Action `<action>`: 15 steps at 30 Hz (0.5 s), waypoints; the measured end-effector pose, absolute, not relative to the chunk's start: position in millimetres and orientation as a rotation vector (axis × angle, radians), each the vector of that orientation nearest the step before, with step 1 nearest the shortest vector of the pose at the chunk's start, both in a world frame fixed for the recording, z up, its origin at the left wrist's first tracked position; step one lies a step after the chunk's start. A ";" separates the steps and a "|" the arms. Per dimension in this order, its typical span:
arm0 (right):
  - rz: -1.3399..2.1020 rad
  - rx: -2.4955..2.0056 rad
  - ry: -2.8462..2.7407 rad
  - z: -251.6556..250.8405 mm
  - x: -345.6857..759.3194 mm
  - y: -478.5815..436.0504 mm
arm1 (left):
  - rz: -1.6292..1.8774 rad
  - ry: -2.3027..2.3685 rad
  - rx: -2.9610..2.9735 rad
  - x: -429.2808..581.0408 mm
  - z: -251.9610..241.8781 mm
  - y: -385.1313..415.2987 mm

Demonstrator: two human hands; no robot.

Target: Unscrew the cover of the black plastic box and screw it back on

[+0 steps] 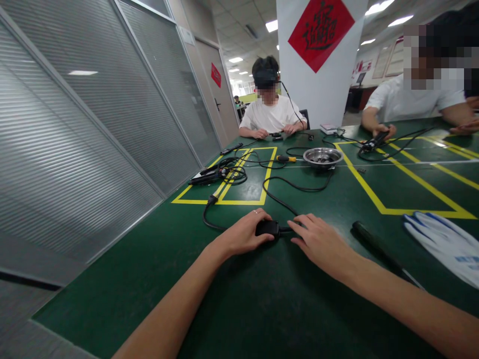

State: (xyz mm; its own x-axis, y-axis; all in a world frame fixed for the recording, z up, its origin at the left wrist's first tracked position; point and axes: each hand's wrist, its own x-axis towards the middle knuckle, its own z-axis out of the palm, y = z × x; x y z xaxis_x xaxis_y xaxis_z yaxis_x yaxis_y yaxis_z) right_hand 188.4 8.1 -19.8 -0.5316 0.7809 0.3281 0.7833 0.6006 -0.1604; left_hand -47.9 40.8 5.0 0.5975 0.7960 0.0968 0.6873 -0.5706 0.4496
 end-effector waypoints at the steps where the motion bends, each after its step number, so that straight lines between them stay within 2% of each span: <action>1: 0.008 -1.241 -2.468 -23.6 181.5 13.2 | 0.415 1.195 2.457 -48.0 5.3 41.1; 9: 0.312 -1.215 -2.321 -31.4 177.1 23.8 | 0.501 1.205 2.432 -49.2 16.3 40.8; 15: 0.824 -1.148 -2.030 0.6 182.3 6.7 | 0.641 1.045 2.351 -30.2 20.2 27.3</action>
State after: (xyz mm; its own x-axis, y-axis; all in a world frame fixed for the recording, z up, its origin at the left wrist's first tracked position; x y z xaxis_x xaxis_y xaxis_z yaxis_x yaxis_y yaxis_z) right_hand 182.3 6.7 0.6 -0.4005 0.8863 0.2324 0.4736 0.4173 -0.7756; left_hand -30.2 27.3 20.2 0.5978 0.7715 0.2176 0.5439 -0.5898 0.5970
